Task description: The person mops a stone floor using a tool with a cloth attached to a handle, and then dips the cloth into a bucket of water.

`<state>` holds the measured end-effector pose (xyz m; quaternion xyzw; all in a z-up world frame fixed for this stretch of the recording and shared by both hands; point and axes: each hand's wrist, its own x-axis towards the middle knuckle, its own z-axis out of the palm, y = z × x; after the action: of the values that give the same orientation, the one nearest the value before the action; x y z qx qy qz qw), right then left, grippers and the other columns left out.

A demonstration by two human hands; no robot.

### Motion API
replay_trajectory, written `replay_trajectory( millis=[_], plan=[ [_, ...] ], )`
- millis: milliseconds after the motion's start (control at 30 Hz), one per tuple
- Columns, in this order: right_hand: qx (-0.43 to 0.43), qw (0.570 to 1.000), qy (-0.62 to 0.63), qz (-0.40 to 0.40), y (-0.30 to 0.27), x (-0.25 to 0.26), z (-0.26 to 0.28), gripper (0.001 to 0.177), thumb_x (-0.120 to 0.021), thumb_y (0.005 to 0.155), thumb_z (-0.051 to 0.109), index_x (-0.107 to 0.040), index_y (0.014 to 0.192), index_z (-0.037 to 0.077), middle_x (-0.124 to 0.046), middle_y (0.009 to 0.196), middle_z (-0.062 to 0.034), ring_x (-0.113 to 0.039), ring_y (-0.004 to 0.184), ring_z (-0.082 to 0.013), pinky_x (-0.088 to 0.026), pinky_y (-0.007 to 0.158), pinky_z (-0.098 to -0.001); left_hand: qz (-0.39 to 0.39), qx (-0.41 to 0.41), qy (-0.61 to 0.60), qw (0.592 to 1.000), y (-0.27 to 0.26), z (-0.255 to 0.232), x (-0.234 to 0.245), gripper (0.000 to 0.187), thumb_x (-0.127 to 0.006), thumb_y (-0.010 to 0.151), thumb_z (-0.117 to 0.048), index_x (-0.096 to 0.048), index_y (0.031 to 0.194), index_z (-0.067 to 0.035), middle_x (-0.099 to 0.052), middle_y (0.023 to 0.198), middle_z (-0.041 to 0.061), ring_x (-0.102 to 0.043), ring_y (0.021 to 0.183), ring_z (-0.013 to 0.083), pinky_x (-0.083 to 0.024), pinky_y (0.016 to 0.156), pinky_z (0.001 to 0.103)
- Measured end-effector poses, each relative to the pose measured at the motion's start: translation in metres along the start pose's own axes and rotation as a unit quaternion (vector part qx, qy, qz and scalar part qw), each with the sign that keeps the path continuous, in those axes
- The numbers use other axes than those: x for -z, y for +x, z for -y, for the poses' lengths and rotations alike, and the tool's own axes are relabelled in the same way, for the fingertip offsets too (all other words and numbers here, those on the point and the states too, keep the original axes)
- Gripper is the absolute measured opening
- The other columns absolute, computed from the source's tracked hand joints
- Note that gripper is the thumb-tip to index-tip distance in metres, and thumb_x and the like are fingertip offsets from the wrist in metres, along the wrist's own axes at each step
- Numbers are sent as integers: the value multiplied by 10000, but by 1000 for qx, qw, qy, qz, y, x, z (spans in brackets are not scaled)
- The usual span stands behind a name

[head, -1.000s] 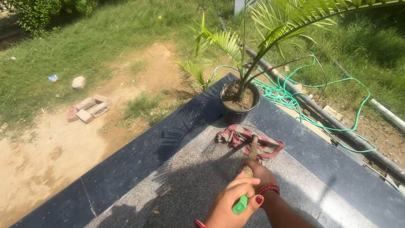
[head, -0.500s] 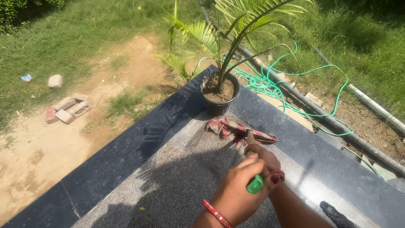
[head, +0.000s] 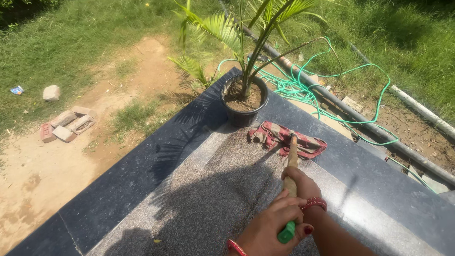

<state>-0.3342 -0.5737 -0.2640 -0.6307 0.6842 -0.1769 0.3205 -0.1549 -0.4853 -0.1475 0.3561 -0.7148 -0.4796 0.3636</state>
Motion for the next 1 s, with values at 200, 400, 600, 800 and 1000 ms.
replay_trajectory(
  millis=[200, 400, 600, 800, 1000],
  plan=[
    [89, 993, -79, -5, 63, 21, -34, 243, -641, 792, 79, -648, 1014, 177, -689, 1192, -19, -673, 1065, -284, -519, 880, -356, -65, 42, 27, 997, 38, 28, -19, 162, -711, 948, -164, -582, 967, -68, -625, 1421, 109, -478, 1450, 372, -408, 1165, 435],
    [-19, 996, -89, 23, 90, 50, -52, 158, -576, 922, 183, -677, 1032, 234, -715, 1159, -26, -675, 1063, -287, -510, 897, -364, -78, 83, -44, 993, 73, 29, -44, 147, -702, 934, -168, -579, 967, -95, -675, 1268, 61, -637, 1253, 296, -488, 1085, 407],
    [4, 996, -90, 2, 63, 65, -62, 181, -605, 873, 157, -662, 1028, 231, -721, 1045, -48, -688, 963, -244, -524, 833, -343, -106, -14, -22, 994, 72, 10, -62, 182, -745, 919, -98, -566, 912, -67, -722, 1155, 96, -671, 1175, 372, -365, 1189, 430],
    [-87, 989, 122, -15, 54, 56, -54, 120, -621, 886, 123, -690, 983, 107, -685, 917, -110, -661, 851, -227, -519, 758, -344, -41, 88, 32, 995, 67, -18, -30, 121, -732, 895, -197, -667, 974, -133, -704, 1083, 138, -703, 1008, 366, -564, 870, 424],
    [60, 993, 103, -19, 41, 47, -62, 206, -680, 823, 159, -690, 1018, 94, -718, 973, -54, -671, 928, -137, -515, 813, -283, -12, 37, 155, 987, 53, -57, -4, 147, -748, 795, -242, -717, 921, -172, -746, 976, 129, -716, 942, 341, -574, 823, 402]
  ],
)
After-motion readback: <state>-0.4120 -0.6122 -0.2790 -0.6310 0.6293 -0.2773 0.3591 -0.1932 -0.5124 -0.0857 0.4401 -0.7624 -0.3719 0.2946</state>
